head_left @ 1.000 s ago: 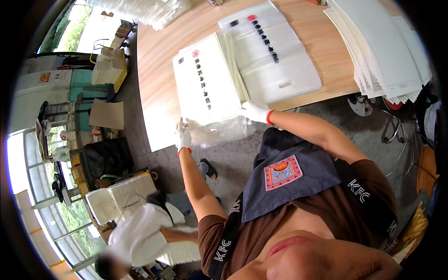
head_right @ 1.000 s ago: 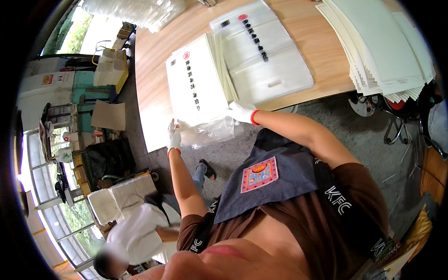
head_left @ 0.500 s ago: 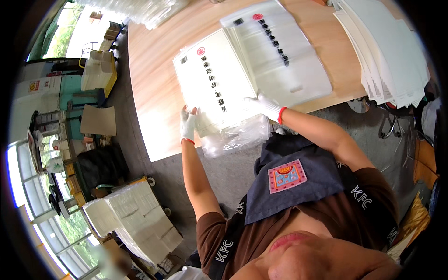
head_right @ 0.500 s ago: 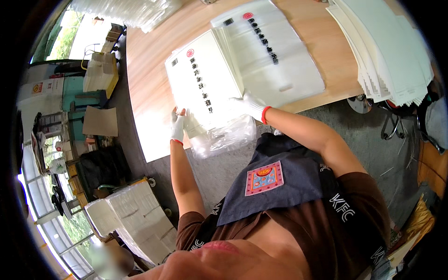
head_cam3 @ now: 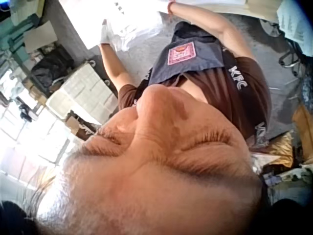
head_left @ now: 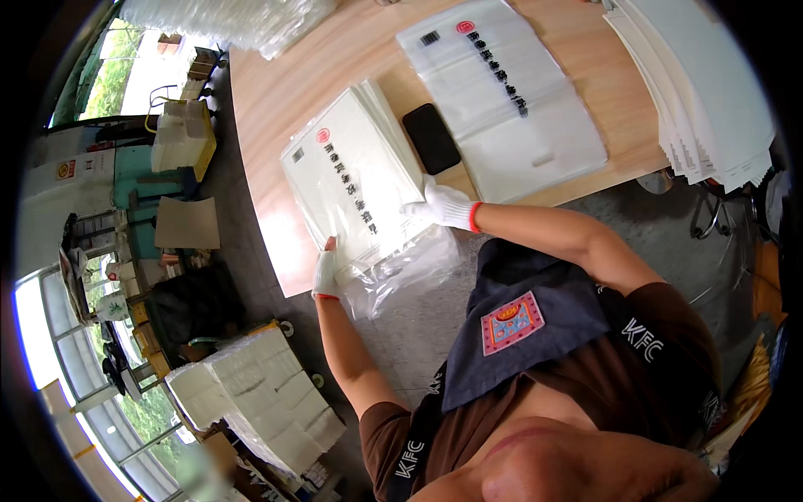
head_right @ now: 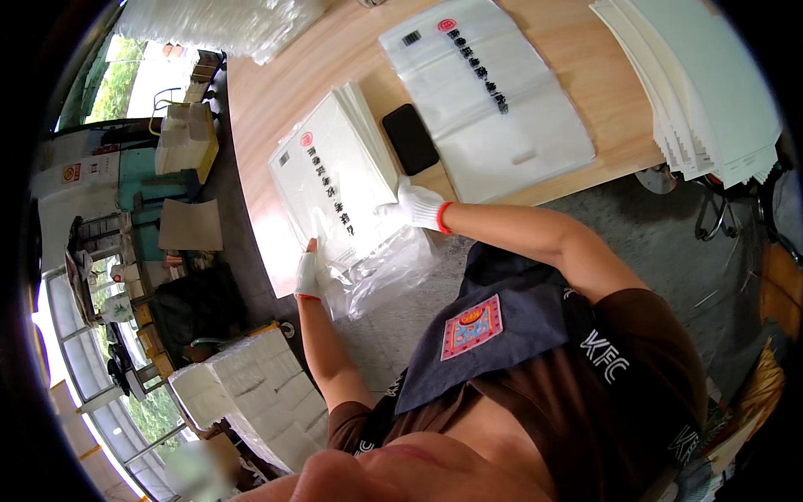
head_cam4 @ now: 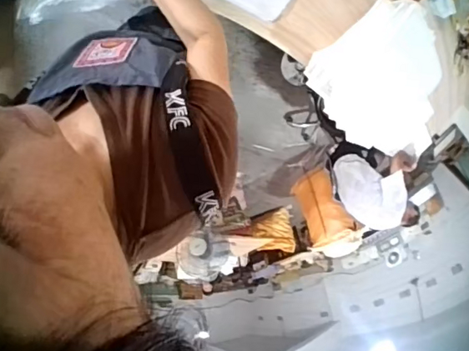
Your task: The person repeatedly picks up stacks of white paper documents and inserts them into clear plastic sleeves. The person then places the filled sleeves on a growing pile on the table.
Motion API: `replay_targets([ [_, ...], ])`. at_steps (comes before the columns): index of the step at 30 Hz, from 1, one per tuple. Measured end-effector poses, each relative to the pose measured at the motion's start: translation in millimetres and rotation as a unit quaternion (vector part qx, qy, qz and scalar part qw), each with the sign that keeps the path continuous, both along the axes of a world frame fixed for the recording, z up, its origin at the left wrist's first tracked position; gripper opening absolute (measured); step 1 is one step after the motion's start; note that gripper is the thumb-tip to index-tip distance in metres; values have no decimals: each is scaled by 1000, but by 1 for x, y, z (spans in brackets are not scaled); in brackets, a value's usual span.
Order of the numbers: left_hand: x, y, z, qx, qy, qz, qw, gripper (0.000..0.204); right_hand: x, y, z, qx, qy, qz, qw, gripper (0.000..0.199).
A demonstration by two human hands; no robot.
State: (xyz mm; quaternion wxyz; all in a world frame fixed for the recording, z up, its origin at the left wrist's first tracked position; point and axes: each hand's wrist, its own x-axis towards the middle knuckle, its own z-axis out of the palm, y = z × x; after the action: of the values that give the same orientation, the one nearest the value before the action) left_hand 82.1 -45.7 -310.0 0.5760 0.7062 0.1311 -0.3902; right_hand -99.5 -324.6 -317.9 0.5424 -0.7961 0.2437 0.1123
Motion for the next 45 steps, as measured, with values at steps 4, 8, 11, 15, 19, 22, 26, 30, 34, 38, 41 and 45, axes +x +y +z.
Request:
replay_targets([
  [4,18,16,-13,112,-24,-5,993,40,17,14,-31,-19,0,50,999,88],
  [8,47,33,-25,182,-187,-171,950,45,24,-8,-13,-77,-69,68,992,79],
  [11,57,7,-14,136,-168,-19,976,53,73,-37,12,-57,-99,-38,993,92],
  [15,85,-34,-19,87,-210,1,974,55,158,-76,-21,8,-89,-158,983,100],
  [19,99,-46,-14,80,-197,-88,973,63,159,-42,-16,-76,-64,-50,994,87],
  [22,82,-30,-16,17,-199,-24,980,65,150,-51,1,-82,-59,38,994,88],
  [26,61,7,-29,70,-204,-50,975,65,214,-80,-26,-338,-267,18,902,78],
  [30,27,4,-15,131,-221,-91,962,64,281,-104,-10,-287,-130,88,945,67],
  [34,21,-7,-2,150,-173,-62,971,60,280,-93,-6,-183,35,67,980,71],
  [38,7,2,-5,54,-186,-28,981,60,232,-79,13,-110,-166,-78,977,78],
  [41,-4,39,-8,26,-129,58,990,57,135,-50,18,32,-215,-139,966,84],
  [45,-22,27,-1,106,-151,-33,982,48,-20,30,-23,93,-178,-85,976,74],
])
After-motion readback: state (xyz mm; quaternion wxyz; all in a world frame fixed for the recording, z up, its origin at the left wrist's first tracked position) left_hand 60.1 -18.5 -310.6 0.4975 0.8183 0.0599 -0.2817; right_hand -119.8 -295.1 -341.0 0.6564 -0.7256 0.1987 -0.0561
